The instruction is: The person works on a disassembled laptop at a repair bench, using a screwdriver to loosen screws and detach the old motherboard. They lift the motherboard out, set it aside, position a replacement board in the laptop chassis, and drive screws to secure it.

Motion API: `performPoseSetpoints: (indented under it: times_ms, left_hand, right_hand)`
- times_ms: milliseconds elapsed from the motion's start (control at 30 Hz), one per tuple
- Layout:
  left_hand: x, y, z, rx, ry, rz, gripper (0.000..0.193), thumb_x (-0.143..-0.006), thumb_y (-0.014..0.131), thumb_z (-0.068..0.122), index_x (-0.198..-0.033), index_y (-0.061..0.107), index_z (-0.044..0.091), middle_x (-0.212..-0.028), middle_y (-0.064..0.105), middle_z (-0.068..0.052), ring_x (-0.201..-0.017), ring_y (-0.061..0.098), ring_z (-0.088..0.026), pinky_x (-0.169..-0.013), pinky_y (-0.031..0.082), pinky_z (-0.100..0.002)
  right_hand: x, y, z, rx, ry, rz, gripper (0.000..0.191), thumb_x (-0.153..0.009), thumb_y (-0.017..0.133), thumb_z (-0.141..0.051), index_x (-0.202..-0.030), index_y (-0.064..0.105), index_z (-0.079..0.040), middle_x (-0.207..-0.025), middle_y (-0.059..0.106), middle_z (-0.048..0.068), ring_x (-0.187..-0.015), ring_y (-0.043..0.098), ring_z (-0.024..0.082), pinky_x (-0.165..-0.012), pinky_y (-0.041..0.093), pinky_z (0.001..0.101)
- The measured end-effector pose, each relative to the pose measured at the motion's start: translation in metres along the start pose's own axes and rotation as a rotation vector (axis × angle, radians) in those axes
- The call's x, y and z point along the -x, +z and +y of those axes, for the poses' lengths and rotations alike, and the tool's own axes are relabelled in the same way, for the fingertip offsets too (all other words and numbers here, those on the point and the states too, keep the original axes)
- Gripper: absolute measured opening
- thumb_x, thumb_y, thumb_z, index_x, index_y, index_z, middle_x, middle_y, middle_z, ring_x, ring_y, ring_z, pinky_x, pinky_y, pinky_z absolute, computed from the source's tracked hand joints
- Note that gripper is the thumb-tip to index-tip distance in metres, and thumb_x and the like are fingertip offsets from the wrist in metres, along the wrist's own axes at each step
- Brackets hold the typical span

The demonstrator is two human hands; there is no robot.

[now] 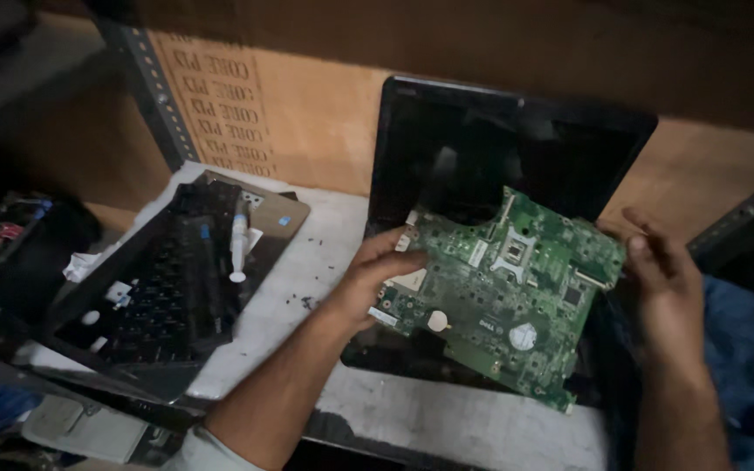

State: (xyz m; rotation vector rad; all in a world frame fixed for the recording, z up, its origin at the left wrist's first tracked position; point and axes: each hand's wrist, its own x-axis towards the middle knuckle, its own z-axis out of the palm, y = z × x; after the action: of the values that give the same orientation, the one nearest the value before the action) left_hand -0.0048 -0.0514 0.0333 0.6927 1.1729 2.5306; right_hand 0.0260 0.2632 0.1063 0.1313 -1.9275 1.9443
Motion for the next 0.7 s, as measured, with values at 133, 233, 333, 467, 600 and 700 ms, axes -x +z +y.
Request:
performPoseSetpoints:
  times_ms: [133,233,333,467,600,700]
  left_hand:
    - [0.001,-0.005,-0.003,-0.006,-0.068,-0.098,0.038,-0.094,0.063,0.005,-0.131,0.064,-0.005,-0.116,0.074,-0.012,-0.104,0.07,-0.02,-0.093,0.054,-0.033]
    - [-0.001,-0.011,-0.006,-0.042,-0.112,-0.144,0.037,-0.093,0.065,0.004,-0.129,0.066,-0.006,-0.115,0.074,-0.012,-0.102,0.069,-0.018,-0.092,0.054,-0.032]
    - [-0.004,-0.013,-0.01,-0.084,-0.113,-0.223,0.032,-0.095,0.065,0.004,-0.124,0.067,-0.008,-0.114,0.074,-0.012,-0.103,0.069,-0.018,-0.093,0.054,-0.032]
    - [-0.005,-0.012,-0.012,-0.087,-0.119,-0.222,0.032,-0.094,0.065,0.004,-0.123,0.067,-0.008,-0.113,0.074,-0.012,-0.102,0.069,-0.017,-0.091,0.053,-0.031]
    - [-0.006,-0.012,-0.012,-0.098,-0.104,-0.23,0.033,-0.093,0.064,0.004,-0.124,0.067,-0.007,-0.113,0.073,-0.011,-0.103,0.069,-0.017,-0.092,0.053,-0.032]
    - [-0.006,-0.014,-0.01,-0.115,-0.121,-0.244,0.032,-0.093,0.064,0.003,-0.123,0.067,-0.007,-0.113,0.074,-0.011,-0.103,0.07,-0.017,-0.093,0.054,-0.032]
  right_hand:
    - [-0.007,-0.016,0.013,-0.091,0.227,-0.054,0.047,-0.109,0.048,-0.036,-0.128,0.06,0.005,-0.122,0.068,0.024,-0.11,0.068,0.031,-0.094,0.054,0.0455]
    - [-0.01,-0.023,0.022,-0.005,0.182,-0.253,0.043,-0.103,0.056,-0.031,-0.126,0.063,0.004,-0.124,0.069,0.026,-0.106,0.066,0.034,-0.094,0.054,0.049]
    - [-0.009,-0.023,0.033,0.283,0.258,-0.3,0.05,-0.097,0.054,-0.039,-0.129,0.067,-0.003,-0.129,0.072,0.015,-0.118,0.068,0.025,-0.1,0.049,0.043]
    - [-0.007,-0.023,0.045,0.443,0.378,-0.42,0.052,-0.097,0.053,-0.039,-0.138,0.066,-0.009,-0.115,0.076,0.016,-0.103,0.07,0.026,-0.091,0.054,0.0405]
    - [-0.008,-0.028,0.054,0.408,0.392,-0.489,0.052,-0.1,0.05,-0.037,-0.142,0.062,-0.009,-0.11,0.076,0.013,-0.097,0.071,0.023,-0.085,0.055,0.0367]
    - [-0.009,-0.032,0.058,0.461,0.394,-0.482,0.051,-0.099,0.05,-0.036,-0.141,0.062,-0.01,-0.109,0.077,0.011,-0.098,0.071,0.021,-0.086,0.055,0.0356]
